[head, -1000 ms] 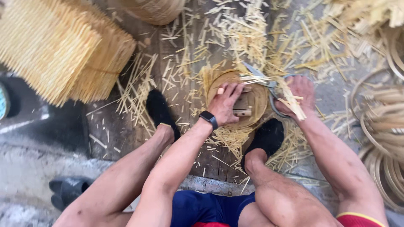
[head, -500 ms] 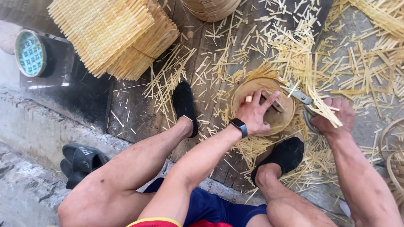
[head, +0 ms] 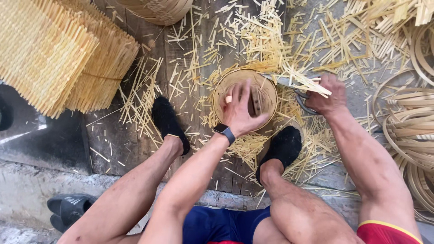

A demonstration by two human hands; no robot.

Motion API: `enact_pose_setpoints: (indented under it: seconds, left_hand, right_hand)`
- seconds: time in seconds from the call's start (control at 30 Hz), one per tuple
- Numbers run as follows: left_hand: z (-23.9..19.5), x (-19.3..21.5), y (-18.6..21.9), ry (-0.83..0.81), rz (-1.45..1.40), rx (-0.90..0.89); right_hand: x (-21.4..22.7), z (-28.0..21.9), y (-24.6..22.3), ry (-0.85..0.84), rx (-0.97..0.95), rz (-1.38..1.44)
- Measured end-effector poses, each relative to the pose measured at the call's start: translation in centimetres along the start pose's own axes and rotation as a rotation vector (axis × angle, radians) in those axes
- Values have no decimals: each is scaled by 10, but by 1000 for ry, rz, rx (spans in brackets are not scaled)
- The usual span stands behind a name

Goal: The person sits on the floor and repeatedly assembles round bamboo trays. They place a woven bamboo mat over a circular wooden base, press it down, and trim the excess mat with shears. The finished trays are stacked nearby.

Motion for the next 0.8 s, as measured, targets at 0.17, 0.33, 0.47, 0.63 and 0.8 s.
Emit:
enact_pose_setpoints:
  seconds: [0.17,0.33,0.47,0.63,0.8]
  left_hand:
    - [10,-25,5,-5,37,55]
    - [8,-19,-1,-38,68,-73]
    - [7,-13,-2,-114,116,-138]
    - [6,-7,0,-169,134,-226]
    - [6,-3,1,-168,145,-275]
  right_hand:
    - [12,7,-20,92,-2,-149]
    - [4,9,-9,-118,-28,6]
    - [3,2,4,-55,11,28]
    - [-4,14,-10,-55,19,-39]
    - [1,13,1,-296,-116,64]
Point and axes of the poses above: each hand's wrist, its own z-axis towards the middle knuckle, its own x-axis out of the back of the hand, y = z × x, the point moved 5 cm from there along z, towards the middle knuckle, and after that the axes turned 15 degrees about -y, right-handed, at the moved point
